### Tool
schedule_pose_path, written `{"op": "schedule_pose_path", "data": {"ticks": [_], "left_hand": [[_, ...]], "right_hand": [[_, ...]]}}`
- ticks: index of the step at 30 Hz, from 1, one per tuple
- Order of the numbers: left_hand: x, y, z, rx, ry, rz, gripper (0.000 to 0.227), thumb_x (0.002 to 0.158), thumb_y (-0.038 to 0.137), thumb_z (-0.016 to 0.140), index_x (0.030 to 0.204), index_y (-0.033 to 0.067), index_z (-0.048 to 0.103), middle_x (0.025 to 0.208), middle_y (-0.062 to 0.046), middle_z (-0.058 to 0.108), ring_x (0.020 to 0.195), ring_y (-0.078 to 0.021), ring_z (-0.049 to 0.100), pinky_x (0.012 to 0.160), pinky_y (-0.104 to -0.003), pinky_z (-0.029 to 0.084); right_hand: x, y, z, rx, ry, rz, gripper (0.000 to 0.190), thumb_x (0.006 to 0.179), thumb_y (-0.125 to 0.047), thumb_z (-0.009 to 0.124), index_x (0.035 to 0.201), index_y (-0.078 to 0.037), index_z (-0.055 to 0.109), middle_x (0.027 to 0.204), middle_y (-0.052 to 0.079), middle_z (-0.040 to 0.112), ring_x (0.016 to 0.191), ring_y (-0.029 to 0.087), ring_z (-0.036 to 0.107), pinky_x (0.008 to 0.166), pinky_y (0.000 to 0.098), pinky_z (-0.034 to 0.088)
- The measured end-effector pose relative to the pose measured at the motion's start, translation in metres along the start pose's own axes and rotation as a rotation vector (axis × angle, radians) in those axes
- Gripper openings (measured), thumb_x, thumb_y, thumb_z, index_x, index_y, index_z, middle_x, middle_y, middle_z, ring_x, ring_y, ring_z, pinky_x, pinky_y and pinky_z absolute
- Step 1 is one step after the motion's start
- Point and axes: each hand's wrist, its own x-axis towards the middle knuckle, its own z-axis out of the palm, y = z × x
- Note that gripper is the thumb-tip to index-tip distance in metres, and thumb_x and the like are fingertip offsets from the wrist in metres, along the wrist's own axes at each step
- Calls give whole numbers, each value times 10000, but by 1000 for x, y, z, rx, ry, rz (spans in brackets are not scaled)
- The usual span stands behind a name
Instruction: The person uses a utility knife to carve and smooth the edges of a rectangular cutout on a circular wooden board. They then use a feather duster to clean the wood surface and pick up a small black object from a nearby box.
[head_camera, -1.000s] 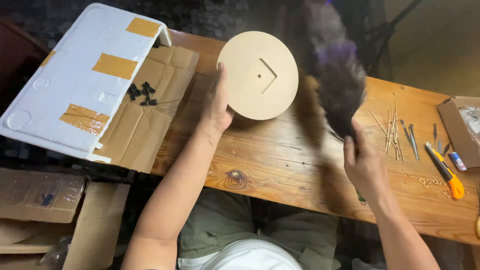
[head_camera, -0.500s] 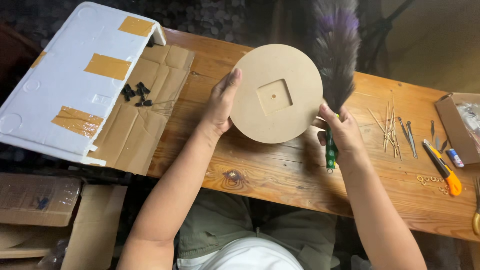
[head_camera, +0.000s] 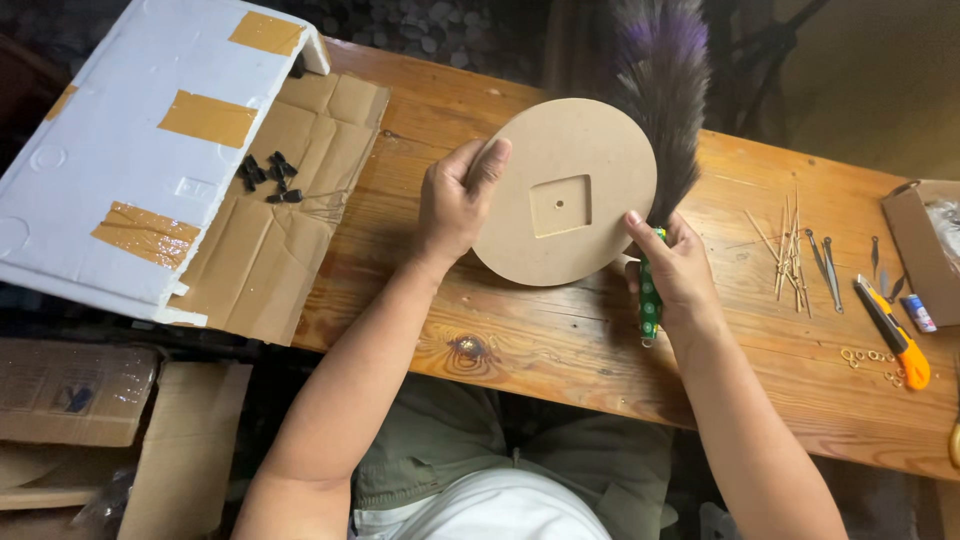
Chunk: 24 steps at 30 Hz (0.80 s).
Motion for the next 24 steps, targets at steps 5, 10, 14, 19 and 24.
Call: {"op": "schedule_pose_path", "data": {"ticks": [5, 10, 14, 19, 24], "left_hand": [[0, 5, 0, 49, 69, 28, 376, 1058, 446, 588, 825, 154, 629, 627, -90, 601, 669, -113, 573, 650, -353, 539], [-5, 23, -1, 120, 113, 51, 307, 1052, 454, 580, 933, 176, 633, 726, -128, 700, 710, -285, 729, 671, -433, 566], [-1, 27, -6, 336, 176, 223, 295, 1080, 422, 547, 1052, 170, 699, 849, -106, 684, 817, -333, 713, 737, -428, 581], [-4, 44, -6, 373, 93, 152, 406, 1094, 404, 521, 1185, 58, 713, 861, -248, 683, 769, -422, 701, 680, -542, 558], [-5, 66, -12, -269, -156, -460, 935, 931, 736, 357, 1481, -18, 305, 932, -197, 739, 895, -303, 797, 740, -452, 710]], "right_hand": [[-8, -4, 0, 20, -36, -11, 282, 941, -207, 795, 1119, -50, 641, 787, 76, 627, 450, 150, 553, 288, 274, 452], [-5, 4, -8, 53, -61, -76, 295, 892, -90, 801, 1133, -32, 642, 847, 76, 655, 500, 134, 575, 298, 264, 445], [1, 10, -17, 53, -20, -246, 240, 930, -43, 785, 1092, -39, 608, 828, 66, 621, 460, 136, 560, 318, 261, 465], [1, 7, -20, -14, 3, -374, 211, 917, 44, 789, 1027, -25, 623, 710, 72, 606, 382, 147, 555, 314, 260, 482], [-1, 15, -28, -172, -62, -337, 223, 846, 29, 836, 973, -36, 665, 688, 90, 645, 368, 165, 587, 313, 252, 479]]}}
